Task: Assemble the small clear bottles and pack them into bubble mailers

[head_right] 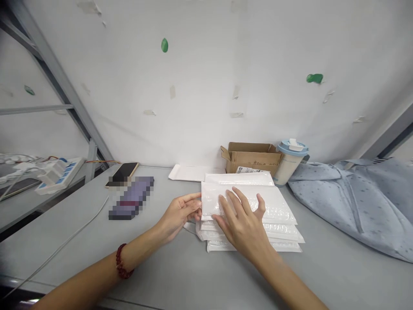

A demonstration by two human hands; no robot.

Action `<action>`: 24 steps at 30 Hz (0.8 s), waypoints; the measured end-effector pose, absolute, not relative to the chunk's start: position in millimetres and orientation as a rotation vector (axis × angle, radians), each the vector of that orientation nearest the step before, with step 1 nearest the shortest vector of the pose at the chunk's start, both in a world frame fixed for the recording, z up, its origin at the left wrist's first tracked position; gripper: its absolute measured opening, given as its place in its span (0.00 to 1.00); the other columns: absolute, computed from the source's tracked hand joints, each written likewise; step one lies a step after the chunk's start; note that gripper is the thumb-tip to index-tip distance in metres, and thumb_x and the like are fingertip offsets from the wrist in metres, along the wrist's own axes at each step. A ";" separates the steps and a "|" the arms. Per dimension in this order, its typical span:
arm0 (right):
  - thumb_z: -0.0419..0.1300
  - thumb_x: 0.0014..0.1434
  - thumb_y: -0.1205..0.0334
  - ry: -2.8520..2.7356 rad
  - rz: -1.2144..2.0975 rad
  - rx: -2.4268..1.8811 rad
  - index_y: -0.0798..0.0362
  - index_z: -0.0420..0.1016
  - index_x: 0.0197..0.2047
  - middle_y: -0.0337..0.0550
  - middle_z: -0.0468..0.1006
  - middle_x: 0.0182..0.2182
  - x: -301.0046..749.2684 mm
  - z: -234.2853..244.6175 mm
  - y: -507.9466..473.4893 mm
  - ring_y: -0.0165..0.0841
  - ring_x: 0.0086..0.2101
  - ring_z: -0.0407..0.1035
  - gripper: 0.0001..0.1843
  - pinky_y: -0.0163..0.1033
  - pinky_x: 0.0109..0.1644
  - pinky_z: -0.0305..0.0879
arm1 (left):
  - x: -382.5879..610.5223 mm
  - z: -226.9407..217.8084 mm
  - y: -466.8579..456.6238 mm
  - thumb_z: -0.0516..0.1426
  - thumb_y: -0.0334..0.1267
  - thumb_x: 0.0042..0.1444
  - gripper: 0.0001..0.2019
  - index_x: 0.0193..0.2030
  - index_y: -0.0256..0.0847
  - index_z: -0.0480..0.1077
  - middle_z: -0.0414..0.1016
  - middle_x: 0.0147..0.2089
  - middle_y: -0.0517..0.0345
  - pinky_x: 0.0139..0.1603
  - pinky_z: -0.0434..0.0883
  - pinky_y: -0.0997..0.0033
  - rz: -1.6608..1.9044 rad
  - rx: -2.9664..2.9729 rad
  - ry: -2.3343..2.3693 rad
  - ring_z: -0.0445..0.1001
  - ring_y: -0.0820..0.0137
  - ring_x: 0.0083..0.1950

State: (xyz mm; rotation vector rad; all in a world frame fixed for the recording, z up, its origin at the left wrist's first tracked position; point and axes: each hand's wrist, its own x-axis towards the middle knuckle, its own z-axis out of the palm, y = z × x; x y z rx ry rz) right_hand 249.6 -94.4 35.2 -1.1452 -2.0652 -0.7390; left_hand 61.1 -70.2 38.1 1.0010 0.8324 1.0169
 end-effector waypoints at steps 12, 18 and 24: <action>0.47 0.64 0.55 -2.218 -0.438 -1.212 0.54 0.63 0.52 0.57 0.68 0.50 260.0 34.8 -89.8 0.44 0.51 0.61 0.17 0.51 0.49 0.57 | -1.1 9.0 5.6 0.52 0.26 0.50 0.20 0.52 0.32 0.68 0.67 0.54 0.41 0.59 0.60 0.58 1.125 1.822 1.866 0.64 0.58 0.58; 0.46 0.65 0.55 -2.235 -0.459 -1.222 0.55 0.64 0.51 0.57 0.68 0.50 257.8 36.0 -91.3 0.45 0.51 0.61 0.17 0.52 0.49 0.58 | -13.9 -4.4 28.7 0.53 0.27 0.47 0.22 0.52 0.33 0.69 0.68 0.55 0.42 0.62 0.53 0.56 1.054 1.831 1.887 0.58 0.54 0.62; 0.45 0.65 0.55 -2.244 -0.471 -1.226 0.54 0.64 0.51 0.57 0.69 0.49 257.5 36.7 -91.4 0.45 0.51 0.62 0.17 0.53 0.49 0.58 | -13.4 -4.7 32.2 0.52 0.28 0.47 0.21 0.50 0.30 0.70 0.72 0.52 0.41 0.56 0.63 0.64 1.158 1.726 1.842 0.70 0.59 0.53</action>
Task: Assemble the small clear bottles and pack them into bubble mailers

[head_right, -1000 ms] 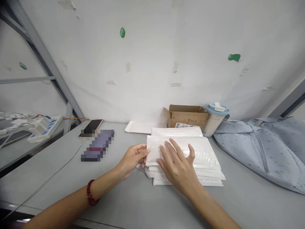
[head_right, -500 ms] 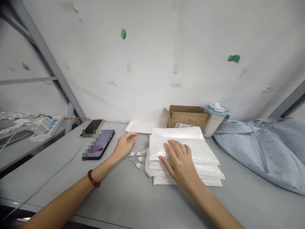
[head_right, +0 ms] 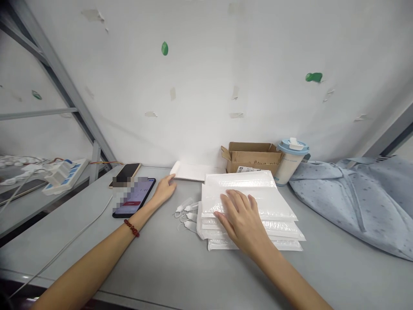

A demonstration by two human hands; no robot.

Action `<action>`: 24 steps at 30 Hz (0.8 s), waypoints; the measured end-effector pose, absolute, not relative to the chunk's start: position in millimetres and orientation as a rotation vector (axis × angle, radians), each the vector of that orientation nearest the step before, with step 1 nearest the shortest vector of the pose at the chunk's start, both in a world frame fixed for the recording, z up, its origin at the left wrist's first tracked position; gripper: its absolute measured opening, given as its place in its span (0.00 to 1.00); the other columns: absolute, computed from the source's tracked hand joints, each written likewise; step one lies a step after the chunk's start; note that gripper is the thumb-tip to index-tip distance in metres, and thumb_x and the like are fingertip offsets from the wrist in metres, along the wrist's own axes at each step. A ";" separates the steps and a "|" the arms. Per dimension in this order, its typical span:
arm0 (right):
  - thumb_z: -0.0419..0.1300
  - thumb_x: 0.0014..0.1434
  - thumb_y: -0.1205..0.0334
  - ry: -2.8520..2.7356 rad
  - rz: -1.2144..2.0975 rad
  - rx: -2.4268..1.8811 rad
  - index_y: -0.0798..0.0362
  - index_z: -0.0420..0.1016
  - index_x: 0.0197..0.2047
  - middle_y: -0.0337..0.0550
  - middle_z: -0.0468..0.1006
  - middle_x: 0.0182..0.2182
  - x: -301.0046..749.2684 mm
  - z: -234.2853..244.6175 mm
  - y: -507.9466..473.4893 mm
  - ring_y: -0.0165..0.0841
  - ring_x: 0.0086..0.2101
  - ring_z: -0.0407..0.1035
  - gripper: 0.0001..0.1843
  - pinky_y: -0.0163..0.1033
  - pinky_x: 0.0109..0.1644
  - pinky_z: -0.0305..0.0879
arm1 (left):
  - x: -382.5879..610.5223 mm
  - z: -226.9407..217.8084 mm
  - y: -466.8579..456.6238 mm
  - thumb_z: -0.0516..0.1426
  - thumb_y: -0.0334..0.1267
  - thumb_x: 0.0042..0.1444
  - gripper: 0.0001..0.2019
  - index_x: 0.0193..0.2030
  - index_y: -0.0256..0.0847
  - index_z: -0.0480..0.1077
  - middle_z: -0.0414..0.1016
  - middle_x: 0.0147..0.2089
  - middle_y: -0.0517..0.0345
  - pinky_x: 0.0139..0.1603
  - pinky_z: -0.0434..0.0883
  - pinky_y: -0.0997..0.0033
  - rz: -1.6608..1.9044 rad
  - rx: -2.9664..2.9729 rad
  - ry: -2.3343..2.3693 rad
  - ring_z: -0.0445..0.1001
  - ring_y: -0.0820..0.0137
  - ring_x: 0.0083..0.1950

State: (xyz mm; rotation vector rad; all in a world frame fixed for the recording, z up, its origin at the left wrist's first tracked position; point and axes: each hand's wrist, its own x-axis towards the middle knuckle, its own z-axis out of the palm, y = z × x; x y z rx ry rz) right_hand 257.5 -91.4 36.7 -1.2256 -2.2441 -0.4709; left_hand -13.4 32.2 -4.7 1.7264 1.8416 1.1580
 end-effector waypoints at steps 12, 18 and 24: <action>0.45 0.65 0.55 -2.262 -0.487 -1.217 0.55 0.64 0.51 0.56 0.69 0.49 258.9 37.3 -91.5 0.45 0.51 0.61 0.17 0.52 0.49 0.58 | -13.6 15.1 16.3 0.58 0.39 0.47 0.08 0.31 0.35 0.71 0.75 0.32 0.53 0.44 0.69 0.67 1.622 1.354 1.773 0.74 0.66 0.36; 0.46 0.65 0.55 -2.268 -0.483 -1.220 0.56 0.64 0.51 0.57 0.69 0.50 259.1 37.2 -91.3 0.45 0.51 0.62 0.17 0.53 0.49 0.58 | -13.3 17.1 20.8 0.56 0.29 0.46 0.09 0.35 0.38 0.61 0.68 0.28 0.64 0.36 0.71 0.73 1.684 1.021 1.575 0.72 0.76 0.26; 0.46 0.65 0.55 -2.257 -0.467 -1.218 0.53 0.64 0.52 0.56 0.69 0.50 259.1 36.8 -91.4 0.45 0.51 0.62 0.17 0.53 0.49 0.58 | -16.7 22.2 14.3 0.54 0.25 0.41 0.05 0.23 0.36 0.62 0.66 0.21 0.60 0.32 0.72 0.75 1.344 0.905 1.292 0.72 0.75 0.25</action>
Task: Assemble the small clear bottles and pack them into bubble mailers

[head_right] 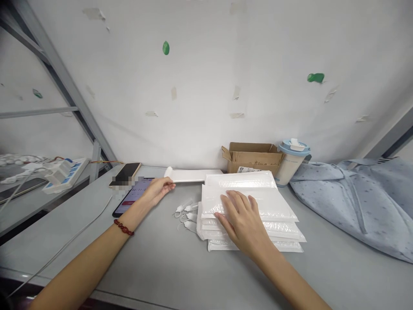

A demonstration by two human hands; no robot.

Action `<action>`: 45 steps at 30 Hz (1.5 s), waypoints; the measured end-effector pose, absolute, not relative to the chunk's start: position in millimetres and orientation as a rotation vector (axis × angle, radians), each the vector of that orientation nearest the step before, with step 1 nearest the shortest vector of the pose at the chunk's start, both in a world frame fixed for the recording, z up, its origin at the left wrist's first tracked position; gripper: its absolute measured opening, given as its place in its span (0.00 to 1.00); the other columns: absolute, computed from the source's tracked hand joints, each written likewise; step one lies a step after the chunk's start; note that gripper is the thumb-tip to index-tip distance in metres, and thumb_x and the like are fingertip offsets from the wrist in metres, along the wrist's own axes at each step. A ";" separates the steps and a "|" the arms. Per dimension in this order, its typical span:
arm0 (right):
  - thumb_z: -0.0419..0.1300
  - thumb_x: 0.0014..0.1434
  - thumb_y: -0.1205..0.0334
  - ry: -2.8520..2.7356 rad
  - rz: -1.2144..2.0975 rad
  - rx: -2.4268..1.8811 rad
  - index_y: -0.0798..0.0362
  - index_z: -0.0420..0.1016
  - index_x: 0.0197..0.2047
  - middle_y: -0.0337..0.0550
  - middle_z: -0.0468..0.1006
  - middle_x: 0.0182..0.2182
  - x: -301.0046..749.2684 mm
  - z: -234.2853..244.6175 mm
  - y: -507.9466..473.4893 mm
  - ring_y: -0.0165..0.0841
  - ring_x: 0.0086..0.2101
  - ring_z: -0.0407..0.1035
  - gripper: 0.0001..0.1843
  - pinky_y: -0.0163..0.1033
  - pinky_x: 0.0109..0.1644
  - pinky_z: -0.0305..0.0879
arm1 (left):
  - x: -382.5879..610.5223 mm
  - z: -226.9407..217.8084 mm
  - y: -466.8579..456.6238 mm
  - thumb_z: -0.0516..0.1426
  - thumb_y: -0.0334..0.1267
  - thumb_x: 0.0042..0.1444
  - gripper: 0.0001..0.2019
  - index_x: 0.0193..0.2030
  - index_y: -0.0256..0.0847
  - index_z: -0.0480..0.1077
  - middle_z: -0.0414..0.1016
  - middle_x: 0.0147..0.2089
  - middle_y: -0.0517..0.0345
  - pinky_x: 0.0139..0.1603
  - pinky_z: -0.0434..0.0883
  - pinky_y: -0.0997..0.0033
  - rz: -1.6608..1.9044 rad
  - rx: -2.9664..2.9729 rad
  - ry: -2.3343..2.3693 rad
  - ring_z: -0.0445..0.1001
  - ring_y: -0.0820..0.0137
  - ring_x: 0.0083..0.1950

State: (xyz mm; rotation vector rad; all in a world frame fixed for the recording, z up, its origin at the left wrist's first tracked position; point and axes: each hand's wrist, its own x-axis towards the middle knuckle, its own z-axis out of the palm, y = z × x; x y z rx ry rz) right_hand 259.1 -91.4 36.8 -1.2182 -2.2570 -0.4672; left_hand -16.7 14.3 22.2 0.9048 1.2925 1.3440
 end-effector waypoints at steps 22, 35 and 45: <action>0.46 0.64 0.54 -2.272 -0.496 -1.201 0.55 0.64 0.52 0.56 0.70 0.49 259.5 35.6 -90.1 0.45 0.51 0.62 0.18 0.52 0.49 0.59 | -34.9 36.8 10.0 0.51 0.32 0.46 0.04 0.23 0.36 0.63 0.72 0.19 0.52 0.21 0.69 0.71 1.317 1.050 1.607 0.72 0.68 0.19; 0.46 0.65 0.54 -2.284 -0.503 -1.213 0.56 0.63 0.52 0.57 0.69 0.50 260.4 35.7 -90.1 0.45 0.51 0.61 0.18 0.53 0.50 0.58 | -51.7 16.3 21.1 0.55 0.35 0.49 0.09 0.37 0.35 0.71 0.77 0.31 0.41 0.41 0.67 0.62 0.931 1.677 2.256 0.75 0.51 0.41; 0.46 0.65 0.53 -2.291 -0.480 -1.218 0.56 0.64 0.52 0.56 0.69 0.50 260.6 36.1 -90.6 0.45 0.52 0.61 0.19 0.53 0.50 0.58 | -55.4 10.0 29.7 0.53 0.35 0.51 0.10 0.33 0.36 0.74 0.79 0.34 0.45 0.38 0.67 0.70 0.761 1.785 2.346 0.76 0.59 0.40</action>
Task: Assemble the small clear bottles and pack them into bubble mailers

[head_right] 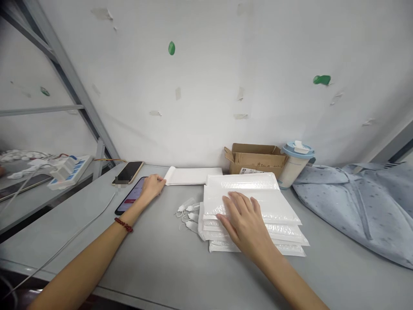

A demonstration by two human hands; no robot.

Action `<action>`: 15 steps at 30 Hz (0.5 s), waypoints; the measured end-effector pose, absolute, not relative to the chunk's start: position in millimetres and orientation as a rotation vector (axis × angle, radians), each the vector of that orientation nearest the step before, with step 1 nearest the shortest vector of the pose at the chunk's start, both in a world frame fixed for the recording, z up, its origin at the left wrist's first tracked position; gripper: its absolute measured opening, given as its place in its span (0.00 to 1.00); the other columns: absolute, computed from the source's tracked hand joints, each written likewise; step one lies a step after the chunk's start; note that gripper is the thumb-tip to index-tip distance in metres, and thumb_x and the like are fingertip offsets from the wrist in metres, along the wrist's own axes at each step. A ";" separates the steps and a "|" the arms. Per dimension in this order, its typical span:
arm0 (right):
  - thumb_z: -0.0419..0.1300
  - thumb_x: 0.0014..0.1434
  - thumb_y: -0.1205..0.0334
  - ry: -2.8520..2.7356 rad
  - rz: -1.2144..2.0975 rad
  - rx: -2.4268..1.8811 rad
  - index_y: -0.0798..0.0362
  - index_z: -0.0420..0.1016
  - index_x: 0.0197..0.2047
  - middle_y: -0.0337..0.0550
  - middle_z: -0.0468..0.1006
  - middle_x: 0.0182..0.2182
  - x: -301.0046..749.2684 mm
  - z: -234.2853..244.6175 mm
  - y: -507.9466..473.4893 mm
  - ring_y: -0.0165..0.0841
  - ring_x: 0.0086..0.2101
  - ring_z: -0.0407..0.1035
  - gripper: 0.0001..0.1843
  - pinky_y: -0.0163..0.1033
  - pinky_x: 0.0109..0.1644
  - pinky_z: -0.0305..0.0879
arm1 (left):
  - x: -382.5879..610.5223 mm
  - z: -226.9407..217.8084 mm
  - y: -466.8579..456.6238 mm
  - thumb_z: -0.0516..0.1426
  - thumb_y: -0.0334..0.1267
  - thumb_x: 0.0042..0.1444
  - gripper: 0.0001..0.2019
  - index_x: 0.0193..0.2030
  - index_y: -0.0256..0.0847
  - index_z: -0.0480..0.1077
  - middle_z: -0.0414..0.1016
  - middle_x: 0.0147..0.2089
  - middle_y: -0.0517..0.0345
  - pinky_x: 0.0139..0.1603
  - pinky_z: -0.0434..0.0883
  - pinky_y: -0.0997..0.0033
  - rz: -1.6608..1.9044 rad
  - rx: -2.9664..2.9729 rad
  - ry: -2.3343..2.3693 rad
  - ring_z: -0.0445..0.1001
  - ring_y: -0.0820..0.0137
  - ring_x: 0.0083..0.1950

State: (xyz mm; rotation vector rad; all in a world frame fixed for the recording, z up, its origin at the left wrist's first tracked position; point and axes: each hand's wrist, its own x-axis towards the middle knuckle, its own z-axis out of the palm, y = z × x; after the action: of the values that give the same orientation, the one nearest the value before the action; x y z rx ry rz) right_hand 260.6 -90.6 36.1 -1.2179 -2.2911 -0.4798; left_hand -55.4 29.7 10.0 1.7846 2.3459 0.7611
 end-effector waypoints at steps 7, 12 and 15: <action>0.46 0.65 0.54 -2.299 -0.495 -1.217 0.57 0.64 0.52 0.57 0.69 0.50 260.9 35.1 -89.6 0.45 0.52 0.60 0.19 0.52 0.50 0.57 | -46.6 12.1 29.2 0.52 0.35 0.53 0.11 0.37 0.37 0.76 0.78 0.36 0.45 0.39 0.67 0.68 0.779 1.876 2.328 0.75 0.58 0.41; 0.46 0.64 0.53 -2.301 -0.479 -1.224 0.56 0.64 0.52 0.57 0.68 0.50 261.0 34.2 -89.8 0.45 0.52 0.61 0.19 0.53 0.50 0.57 | -39.9 14.7 23.4 0.50 0.31 0.53 0.12 0.32 0.35 0.76 0.76 0.39 0.41 0.38 0.66 0.65 0.835 1.907 2.317 0.75 0.56 0.40; 0.45 0.65 0.53 -2.301 -0.469 -1.233 0.56 0.64 0.52 0.57 0.68 0.51 260.6 34.3 -90.1 0.45 0.52 0.61 0.19 0.53 0.50 0.57 | -36.8 17.3 20.7 0.50 0.31 0.53 0.11 0.30 0.35 0.74 0.74 0.40 0.42 0.40 0.66 0.65 0.930 1.892 2.284 0.74 0.57 0.41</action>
State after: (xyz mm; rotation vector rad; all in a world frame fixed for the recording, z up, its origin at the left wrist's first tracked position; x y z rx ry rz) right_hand 260.6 -90.1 34.3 -1.2330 -2.3006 -0.4685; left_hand -36.8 20.7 17.3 1.8919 2.2838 0.9302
